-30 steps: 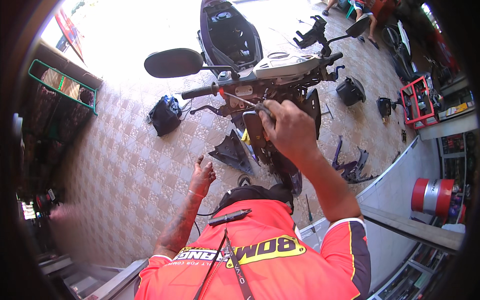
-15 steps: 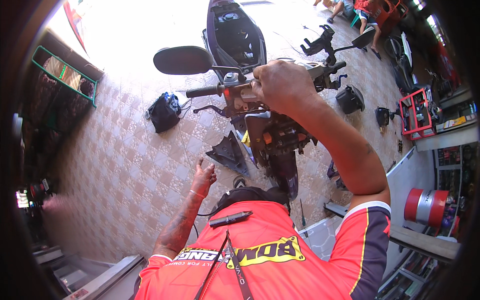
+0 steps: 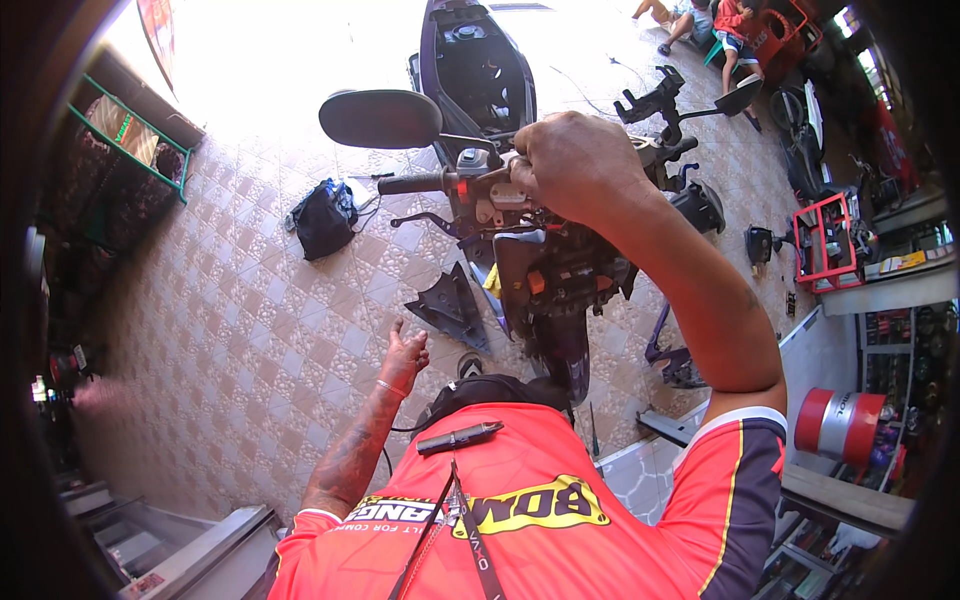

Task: The person works on a motorcycle in a repair shop, using a screwdriver to adjust components near the handlebars and front assembly. The person retrieves a box from the floor and hands it to a person behind a counter, then returns to the motorcycle to continue adjustments.

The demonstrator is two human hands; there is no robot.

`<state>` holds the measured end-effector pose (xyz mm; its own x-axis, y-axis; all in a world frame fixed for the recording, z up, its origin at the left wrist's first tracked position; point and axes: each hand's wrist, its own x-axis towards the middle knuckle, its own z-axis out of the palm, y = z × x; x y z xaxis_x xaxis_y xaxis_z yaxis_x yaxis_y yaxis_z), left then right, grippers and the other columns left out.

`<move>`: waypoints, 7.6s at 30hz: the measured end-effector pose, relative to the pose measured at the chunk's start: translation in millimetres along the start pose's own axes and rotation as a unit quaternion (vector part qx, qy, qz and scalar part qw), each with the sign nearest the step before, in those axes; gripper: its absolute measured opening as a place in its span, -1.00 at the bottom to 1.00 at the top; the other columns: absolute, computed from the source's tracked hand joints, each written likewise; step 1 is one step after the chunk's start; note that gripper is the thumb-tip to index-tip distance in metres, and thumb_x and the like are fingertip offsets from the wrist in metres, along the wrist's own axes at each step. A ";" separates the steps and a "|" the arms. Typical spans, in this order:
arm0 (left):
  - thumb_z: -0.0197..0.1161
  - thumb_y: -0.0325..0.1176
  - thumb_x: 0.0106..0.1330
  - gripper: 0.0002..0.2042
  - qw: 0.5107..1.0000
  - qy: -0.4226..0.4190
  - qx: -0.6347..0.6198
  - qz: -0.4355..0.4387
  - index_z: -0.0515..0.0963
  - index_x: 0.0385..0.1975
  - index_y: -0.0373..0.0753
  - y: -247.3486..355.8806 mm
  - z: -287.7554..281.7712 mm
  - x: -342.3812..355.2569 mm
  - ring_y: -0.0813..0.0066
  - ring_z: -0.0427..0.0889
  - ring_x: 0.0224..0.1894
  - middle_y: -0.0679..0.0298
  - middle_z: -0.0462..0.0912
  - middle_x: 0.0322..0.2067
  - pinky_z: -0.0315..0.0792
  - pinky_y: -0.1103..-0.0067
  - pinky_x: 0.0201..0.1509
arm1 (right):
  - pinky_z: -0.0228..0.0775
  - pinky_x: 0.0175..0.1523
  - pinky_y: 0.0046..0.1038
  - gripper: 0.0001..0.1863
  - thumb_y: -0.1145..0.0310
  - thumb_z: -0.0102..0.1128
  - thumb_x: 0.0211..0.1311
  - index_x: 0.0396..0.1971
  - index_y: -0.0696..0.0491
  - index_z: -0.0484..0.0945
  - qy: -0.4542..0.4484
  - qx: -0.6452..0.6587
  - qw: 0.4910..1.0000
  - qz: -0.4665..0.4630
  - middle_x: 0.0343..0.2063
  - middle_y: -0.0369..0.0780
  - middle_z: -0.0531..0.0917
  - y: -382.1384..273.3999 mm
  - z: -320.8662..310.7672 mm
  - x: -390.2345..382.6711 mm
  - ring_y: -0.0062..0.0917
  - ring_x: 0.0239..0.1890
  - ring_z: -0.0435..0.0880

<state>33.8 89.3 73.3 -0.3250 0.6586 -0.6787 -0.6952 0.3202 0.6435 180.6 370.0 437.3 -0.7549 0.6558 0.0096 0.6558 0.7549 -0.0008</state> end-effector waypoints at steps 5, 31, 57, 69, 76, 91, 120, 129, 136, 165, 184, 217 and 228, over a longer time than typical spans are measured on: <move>0.35 -0.37 0.32 -0.09 1.000 0.012 -0.002 -0.010 -0.24 0.48 0.03 0.8 1.4 1.7 0.65 0.44 -0.50 0.39 0.45 -0.39 0.41 0.68 -0.46 | 0.54 -0.17 -0.20 -0.70 0.13 0.16 0.18 -0.30 0.01 0.72 -0.016 -0.016 0.999 -0.047 -0.41 -0.08 0.69 1.1 -5.1 11.0 -0.20 -0.29 0.71; 0.35 -0.39 0.32 -0.09 0.998 0.050 0.034 -0.011 -0.24 0.48 0.03 -7.5 -7.7 8.7 0.65 0.40 -0.54 0.39 0.43 -0.43 0.37 0.67 -0.53 | 0.56 0.05 -0.21 -0.72 0.44 0.21 0.25 -0.08 0.23 0.60 0.080 -0.008 0.978 -0.191 -0.15 -0.01 0.60 -40.0 -10.5 45.5 -0.08 -0.05 0.67; 0.38 -0.36 0.29 -0.03 0.996 0.032 0.077 -0.035 -0.28 0.49 -0.06 -17.2 -7.7 12.7 0.65 0.38 -0.57 0.40 0.38 -0.48 0.38 0.65 -0.54 | 0.52 0.00 -0.15 -0.68 0.33 0.22 0.28 -0.03 0.11 0.46 -0.044 0.027 0.998 -0.032 -0.07 -0.02 0.51 -44.6 -23.0 35.4 -0.04 -0.07 0.64; 0.39 -0.33 0.29 -0.04 0.995 0.032 0.087 -0.041 -0.27 0.48 -0.08 -17.9 -10.6 10.3 0.65 0.39 -0.55 0.39 0.39 -0.45 0.41 0.64 -0.51 | 0.53 -0.06 -0.23 -0.78 0.34 0.25 0.24 -0.17 0.11 0.60 -0.033 0.014 0.999 -0.026 -0.37 -0.09 0.57 -39.5 -12.5 23.5 -0.16 -0.22 0.67; 0.39 -0.38 0.28 -0.01 0.996 0.045 0.057 -0.042 -0.31 0.48 -0.03 -22.8 -19.8 11.2 0.66 0.35 -0.58 0.41 0.35 -0.49 0.34 0.66 -0.56 | 0.51 -0.16 -0.25 -0.84 0.34 0.27 0.24 -0.29 0.09 0.59 0.115 0.044 0.989 -0.080 -0.36 -0.12 0.56 -13.7 13.1 -26.6 -0.22 -0.30 0.66; 0.40 -0.35 0.27 0.05 0.994 0.036 0.097 -0.046 -0.40 0.48 -0.05 -29.1 -21.0 21.7 0.65 0.36 -0.58 0.40 0.38 -0.51 0.33 0.65 -0.56 | 0.48 -0.18 -0.42 -0.85 0.42 0.36 0.15 -0.30 0.14 0.64 0.274 0.366 0.879 0.136 -0.34 -0.20 0.58 19.4 131.2 -117.3 -0.45 -0.28 0.62; 0.44 -0.32 0.24 0.06 0.984 0.020 0.168 -0.053 -0.36 0.49 -0.02 -45.9 -6.5 17.2 0.62 0.41 -0.52 0.36 0.45 -0.43 0.39 0.65 -0.49 | 0.34 -0.40 -0.66 -0.86 0.37 0.38 0.21 -0.33 0.10 0.63 0.242 0.654 0.672 0.249 -0.53 -0.39 0.59 27.7 220.6 -109.8 -0.78 -0.50 0.49; 0.37 -0.37 0.30 0.00 0.980 -0.007 0.191 -0.059 -0.36 0.49 -0.02 -51.0 0.6 11.1 0.68 0.34 -0.56 0.42 0.38 -0.51 0.28 0.69 -0.58 | 0.45 -0.14 -0.32 -0.84 0.34 0.36 0.15 -0.39 0.11 0.62 0.365 0.501 0.764 0.177 -0.37 -0.16 0.60 2.1 200.6 -127.9 -0.35 -0.28 0.61; 0.32 -0.37 0.35 -0.11 0.977 -0.010 0.195 -0.087 -0.23 0.48 -0.05 -60.8 21.8 4.7 0.66 0.36 -0.53 0.37 0.41 -0.42 0.29 0.70 -0.55 | 0.46 -0.05 -0.38 -0.83 0.32 0.35 0.18 -0.34 0.09 0.63 0.260 0.545 0.761 0.236 -0.35 -0.21 0.64 -19.9 248.7 -229.6 -0.43 -0.21 0.65; 0.34 -0.28 0.31 -0.80 0.694 -0.253 0.634 0.229 0.66 -0.23 -0.29 -298.5 358.0 -147.9 0.41 0.55 -0.31 0.17 0.58 -0.33 0.42 0.51 -0.22 | 0.50 -0.04 -0.45 -0.66 0.39 0.45 0.05 -0.14 0.09 0.62 0.098 0.670 0.717 0.167 -0.27 -0.22 0.69 239.6 282.4 -559.9 -0.53 -0.19 0.70; 0.35 -0.19 0.30 -0.73 0.610 -0.454 0.606 0.234 0.69 -0.23 -0.29 -373.3 591.0 -108.8 0.34 0.56 -0.39 0.12 0.58 -0.40 0.41 0.44 -0.29 | 0.45 -0.10 -0.61 -0.66 0.36 0.34 0.26 0.02 0.07 0.58 0.242 0.702 0.507 0.438 -0.26 -0.39 0.62 393.9 251.4 -649.7 -0.74 -0.20 0.56; 0.32 -0.16 0.32 -0.72 0.610 -0.334 0.715 0.075 0.70 -0.15 -0.23 -273.9 900.9 237.1 0.72 0.47 -0.45 0.34 0.64 -0.52 0.36 0.57 -0.35 | 0.52 0.06 -0.18 -0.59 0.10 0.26 0.14 -0.17 0.13 0.64 -0.044 0.346 0.699 0.624 -0.19 0.00 0.70 844.8 478.2 -571.5 -0.11 -0.07 0.68; 0.27 -0.17 0.34 -0.73 0.585 -0.373 0.714 0.091 0.69 -0.22 -0.25 -346.6 1198.9 324.5 0.55 0.62 -0.33 0.20 0.69 -0.43 0.46 0.52 -0.19 | 0.49 0.00 -0.31 -0.39 -0.06 0.28 0.22 0.03 0.16 0.52 0.068 0.605 0.676 0.415 -0.21 -0.11 0.70 1163.3 423.6 -334.6 -0.31 -0.16 0.70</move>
<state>937.9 1008.5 54.1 0.4297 0.7145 -0.5521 0.7259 0.0903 0.6818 1192.8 1031.2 9.6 -0.0690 0.9121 -0.4040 0.3040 -0.3665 -0.8794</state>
